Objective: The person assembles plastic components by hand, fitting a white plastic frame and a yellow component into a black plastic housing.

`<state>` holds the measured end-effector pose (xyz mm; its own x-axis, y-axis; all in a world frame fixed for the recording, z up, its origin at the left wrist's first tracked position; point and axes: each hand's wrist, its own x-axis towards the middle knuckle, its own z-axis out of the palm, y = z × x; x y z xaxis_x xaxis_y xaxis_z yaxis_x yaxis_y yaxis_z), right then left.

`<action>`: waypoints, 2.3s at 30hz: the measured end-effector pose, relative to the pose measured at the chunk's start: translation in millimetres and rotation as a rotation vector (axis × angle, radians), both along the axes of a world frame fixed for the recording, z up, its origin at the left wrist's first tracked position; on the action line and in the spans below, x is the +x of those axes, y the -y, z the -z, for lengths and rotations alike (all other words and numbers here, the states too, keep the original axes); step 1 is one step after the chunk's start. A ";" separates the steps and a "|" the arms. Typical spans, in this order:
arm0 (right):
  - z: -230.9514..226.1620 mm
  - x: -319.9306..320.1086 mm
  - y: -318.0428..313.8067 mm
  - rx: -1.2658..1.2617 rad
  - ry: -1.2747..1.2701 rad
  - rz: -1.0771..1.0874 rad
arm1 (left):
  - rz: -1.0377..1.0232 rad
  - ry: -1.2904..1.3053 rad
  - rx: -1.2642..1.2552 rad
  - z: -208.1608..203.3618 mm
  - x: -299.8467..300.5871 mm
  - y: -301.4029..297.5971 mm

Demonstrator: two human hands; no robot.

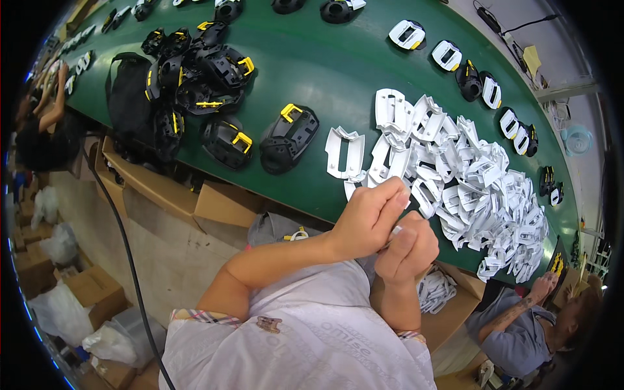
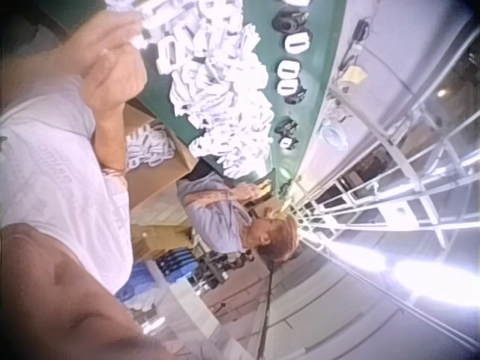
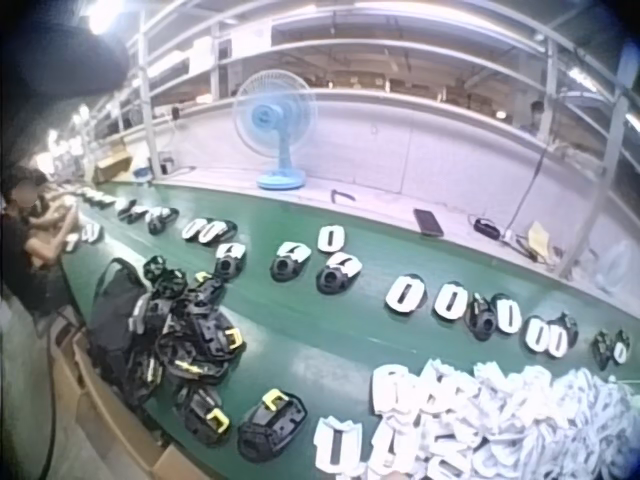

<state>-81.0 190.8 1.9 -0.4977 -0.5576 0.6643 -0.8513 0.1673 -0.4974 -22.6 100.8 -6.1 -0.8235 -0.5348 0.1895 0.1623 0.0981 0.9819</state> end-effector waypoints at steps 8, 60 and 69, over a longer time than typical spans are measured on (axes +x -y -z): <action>0.7 2.7 0.8 -0.296 0.642 -0.099 | -0.023 -0.136 -0.009 -10.6 2.3 -8.9; -11.9 -14.3 10.3 -0.087 0.695 -0.053 | 0.137 0.004 0.343 -3.6 15.0 44.5; -1.1 -22.1 1.5 -0.205 1.212 -0.267 | 0.081 0.143 -0.059 -13.2 17.7 44.4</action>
<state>-103.1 189.3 3.0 -0.7355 -0.6754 -0.0535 0.1745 -0.1126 -0.9782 -4.9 56.3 7.0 -0.8843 -0.4568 0.0965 0.0310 0.1488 0.9884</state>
